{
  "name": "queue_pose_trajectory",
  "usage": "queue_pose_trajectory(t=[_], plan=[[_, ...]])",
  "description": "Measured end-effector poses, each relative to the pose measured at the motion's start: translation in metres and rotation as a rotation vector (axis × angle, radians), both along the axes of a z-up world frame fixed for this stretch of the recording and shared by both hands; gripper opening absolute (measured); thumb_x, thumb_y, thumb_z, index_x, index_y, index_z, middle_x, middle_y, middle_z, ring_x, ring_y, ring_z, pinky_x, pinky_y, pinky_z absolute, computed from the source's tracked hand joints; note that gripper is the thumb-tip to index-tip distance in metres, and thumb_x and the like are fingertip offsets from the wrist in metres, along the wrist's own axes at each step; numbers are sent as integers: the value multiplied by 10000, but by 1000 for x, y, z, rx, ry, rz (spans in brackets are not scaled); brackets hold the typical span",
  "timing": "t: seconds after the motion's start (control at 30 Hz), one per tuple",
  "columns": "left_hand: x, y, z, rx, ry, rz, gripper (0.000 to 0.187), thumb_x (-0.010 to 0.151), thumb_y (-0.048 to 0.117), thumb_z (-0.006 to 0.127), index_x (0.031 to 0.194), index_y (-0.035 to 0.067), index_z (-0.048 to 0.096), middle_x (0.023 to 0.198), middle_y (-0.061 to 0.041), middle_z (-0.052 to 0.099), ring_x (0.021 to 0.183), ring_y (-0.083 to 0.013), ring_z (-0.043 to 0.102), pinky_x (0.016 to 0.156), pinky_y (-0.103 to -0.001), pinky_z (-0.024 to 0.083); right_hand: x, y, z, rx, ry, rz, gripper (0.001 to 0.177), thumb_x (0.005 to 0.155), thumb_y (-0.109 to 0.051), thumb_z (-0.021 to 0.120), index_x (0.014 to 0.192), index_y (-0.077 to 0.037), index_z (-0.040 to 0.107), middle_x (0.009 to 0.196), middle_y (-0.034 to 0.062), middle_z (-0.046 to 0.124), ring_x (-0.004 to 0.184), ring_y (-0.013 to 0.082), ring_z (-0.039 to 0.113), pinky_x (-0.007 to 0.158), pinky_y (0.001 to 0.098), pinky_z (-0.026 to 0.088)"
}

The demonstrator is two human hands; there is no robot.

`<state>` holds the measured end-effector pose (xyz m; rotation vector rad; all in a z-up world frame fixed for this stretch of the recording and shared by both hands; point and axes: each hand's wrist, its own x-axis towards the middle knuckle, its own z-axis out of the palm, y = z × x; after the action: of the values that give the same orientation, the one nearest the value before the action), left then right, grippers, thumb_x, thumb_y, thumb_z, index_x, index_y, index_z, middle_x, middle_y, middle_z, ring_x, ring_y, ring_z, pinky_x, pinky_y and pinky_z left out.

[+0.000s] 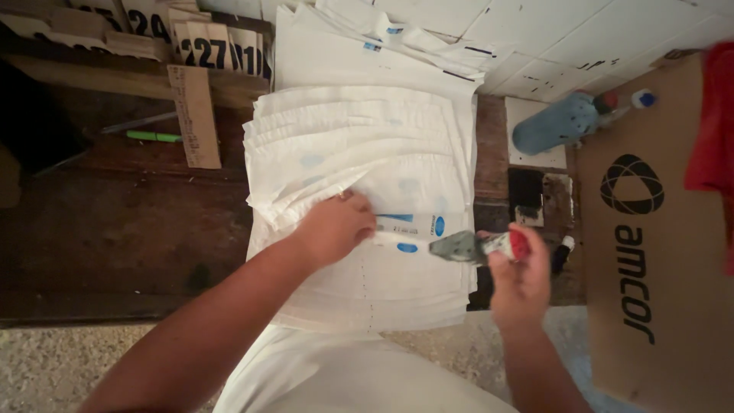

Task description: Manually stamping individual plastic cream cheese bags from a stack using a handheld stamp

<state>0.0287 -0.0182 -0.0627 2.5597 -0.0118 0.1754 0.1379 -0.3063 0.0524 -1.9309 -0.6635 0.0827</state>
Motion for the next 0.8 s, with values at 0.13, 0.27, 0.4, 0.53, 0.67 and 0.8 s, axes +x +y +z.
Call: queue_pose_trajectory(t=[0.13,0.27,0.4,0.53,0.67,0.8], plan=[[4,5,17,-124,84,141,122,987,267,635,1010,198,734,916,-49,700,914,-296,724,776,-433,601,-12,9,-43,-178,-362,67,577,866,-209,816,1371,-10,620,1084,182,665,1002,366,710,842,390,599],[5,-2,60,-183,269,369,202,1051,369,500,1141,197,557,958,-90,689,827,-379,747,765,-513,608,-3,57,-54,-120,-517,146,493,903,-203,792,1328,-7,640,1067,145,692,933,304,709,841,381,593],[-6,-14,94,-301,310,119,456,971,171,637,1386,175,448,1268,-150,671,1103,-412,701,927,-561,569,23,75,-66,-227,-477,164,523,891,-277,824,1320,-46,635,1060,167,683,966,352,701,815,417,592],[-11,-16,59,201,326,-186,494,805,283,869,1251,174,688,1272,-93,667,1299,-321,593,1070,-496,483,44,76,-29,-95,109,33,514,888,-147,816,1364,-105,625,1241,176,693,1095,288,682,854,411,618],[-12,-15,-17,226,29,-106,288,774,375,829,1007,227,748,1180,-20,649,1221,-300,598,966,-465,518,34,62,15,-44,146,-27,466,974,-189,727,1410,-167,562,1235,68,632,984,142,618,752,294,639],[-9,-8,4,39,87,-57,108,856,338,774,924,254,766,1035,16,701,1110,-284,660,905,-457,556,33,30,8,115,158,-65,479,988,-156,660,1432,-95,489,1270,113,521,1042,186,579,824,352,651]])
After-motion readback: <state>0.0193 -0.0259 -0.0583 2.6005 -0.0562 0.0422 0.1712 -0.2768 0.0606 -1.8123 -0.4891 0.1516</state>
